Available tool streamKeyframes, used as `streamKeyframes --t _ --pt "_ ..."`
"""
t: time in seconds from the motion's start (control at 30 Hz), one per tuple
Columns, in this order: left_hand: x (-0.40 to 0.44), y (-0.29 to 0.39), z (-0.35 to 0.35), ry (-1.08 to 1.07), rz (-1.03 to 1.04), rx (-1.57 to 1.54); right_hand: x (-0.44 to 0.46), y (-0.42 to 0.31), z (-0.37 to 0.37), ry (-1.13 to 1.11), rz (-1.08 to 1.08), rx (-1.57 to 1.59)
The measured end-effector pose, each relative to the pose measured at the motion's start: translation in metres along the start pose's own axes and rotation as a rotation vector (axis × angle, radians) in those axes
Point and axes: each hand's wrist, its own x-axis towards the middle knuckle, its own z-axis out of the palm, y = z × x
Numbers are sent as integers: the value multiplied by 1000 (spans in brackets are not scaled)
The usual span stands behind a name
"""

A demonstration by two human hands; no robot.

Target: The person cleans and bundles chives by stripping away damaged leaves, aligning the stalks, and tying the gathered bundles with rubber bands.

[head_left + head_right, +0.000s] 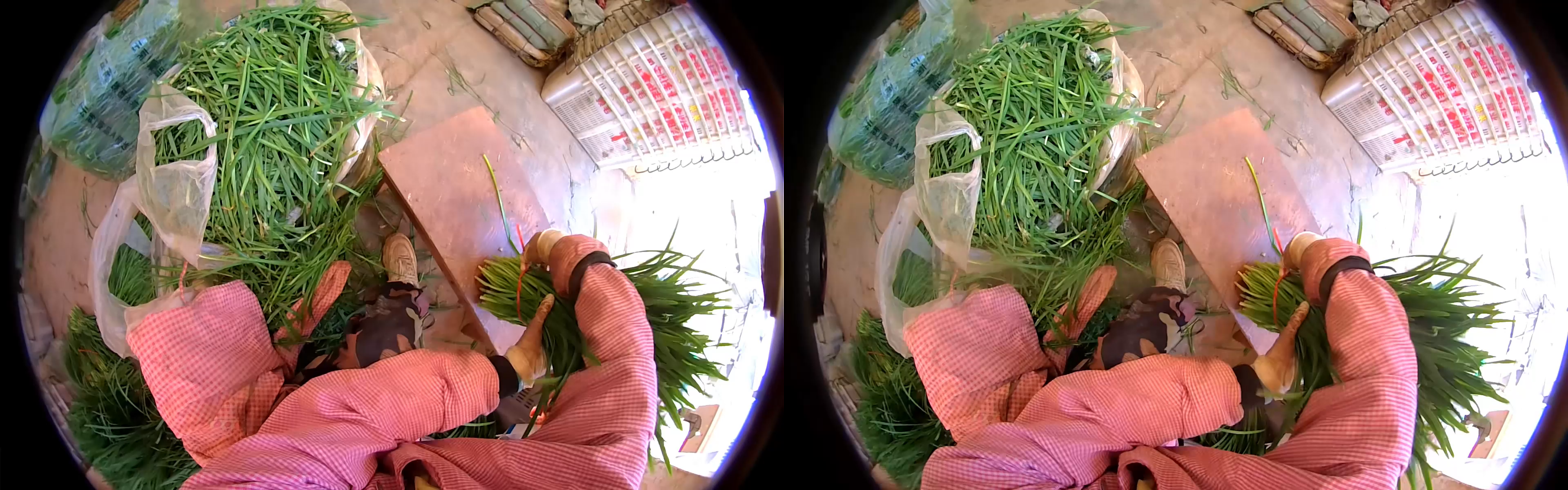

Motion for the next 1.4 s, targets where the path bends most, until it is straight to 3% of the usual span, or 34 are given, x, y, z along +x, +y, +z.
streamKeyframes --t 0.03,0.1,0.17,0.23,0.27,0.3,0.33,0.37,0.4,0.43,0.47,0.5,0.57,0.6,0.63,0.7,0.73,0.77,0.8,0.83,0.87,0.9,0.93,0.97,1.03,1.17,1.27,1.3,1.33,1.4 --pt "-6 -4 0 96 53 49 -5 0 2 -7 -3 6" --pt "0 -4 3 48 3 44 -33 9 -9 64 -5 339" --pt "-1 1 23 11 164 97 -62 17 -30 260 -138 344" --pt "5 23 29 5 228 132 -73 29 -43 587 -561 368" --pt "3 46 25 150 171 701 -72 26 -43 605 -576 379" --pt "-2 70 16 299 98 1267 -67 22 -42 660 -834 524" --pt "-5 103 -9 -82 27 2102 -58 16 -38 707 -1094 667" --pt "-16 134 -25 -600 -97 2877 -27 5 -23 925 -1097 515" --pt "-47 166 -7 -597 -377 2860 -10 -12 -1 804 -877 745" --pt "-69 191 22 -588 -661 2808 -56 -30 21 1194 -607 207" --pt "-79 162 89 0 -816 3046 -22 -36 51 1430 -633 584" --pt "-85 131 145 664 -934 3163 -28 -44 69 1742 -485 614" --pt "-79 152 133 310 327 3640 -56 -61 97 1782 -347 852" --pt "-63 151 128 244 257 3726 -49 -77 105 1415 -692 1759" --pt "-42 148 127 170 210 3819 -41 -91 106 769 -1009 2559" --pt "-12 156 109 306 -243 3746 -47 -114 110 673 -1318 2798" --pt "-7 169 92 388 -232 3611 -38 -121 113 1341 -1028 2338" --pt "-9 185 73 427 -237 3472 -30 -127 118 1797 -655 1770" --pt "-14 188 62 433 -155 3410 -35 -135 119 1416 -787 2190" --pt "-17 192 52 433 -75 3347 -59 -116 117 1027 -801 2062" --pt "-25 213 15 239 428 3563 -22 -148 114 1687 -493 1666" --pt "-20 259 -22 113 615 3503 -22 -157 112 1708 -327 1473" --pt "-16 236 -4 426 233 3281 -41 -154 113 1961 -147 1276" --pt "-21 213 15 542 63 3350 -52 -153 114 1947 -341 1555" --pt "-26 218 13 298 302 3603 -73 -150 117 1893 -380 1850" --pt "-22 240 11 472 171 3525 -84 -152 103 1850 -496 2041" --pt "-22 238 11 507 203 3517 -83 -144 92 1497 -665 2279" --pt "-22 237 10 517 210 3514 -69 -153 77 1480 -670 2294" --pt "-23 237 8 528 213 3510 -48 -166 57 1536 -454 2185" --pt "-25 236 5 559 240 3500 -61 -146 36 1521 87 1457"
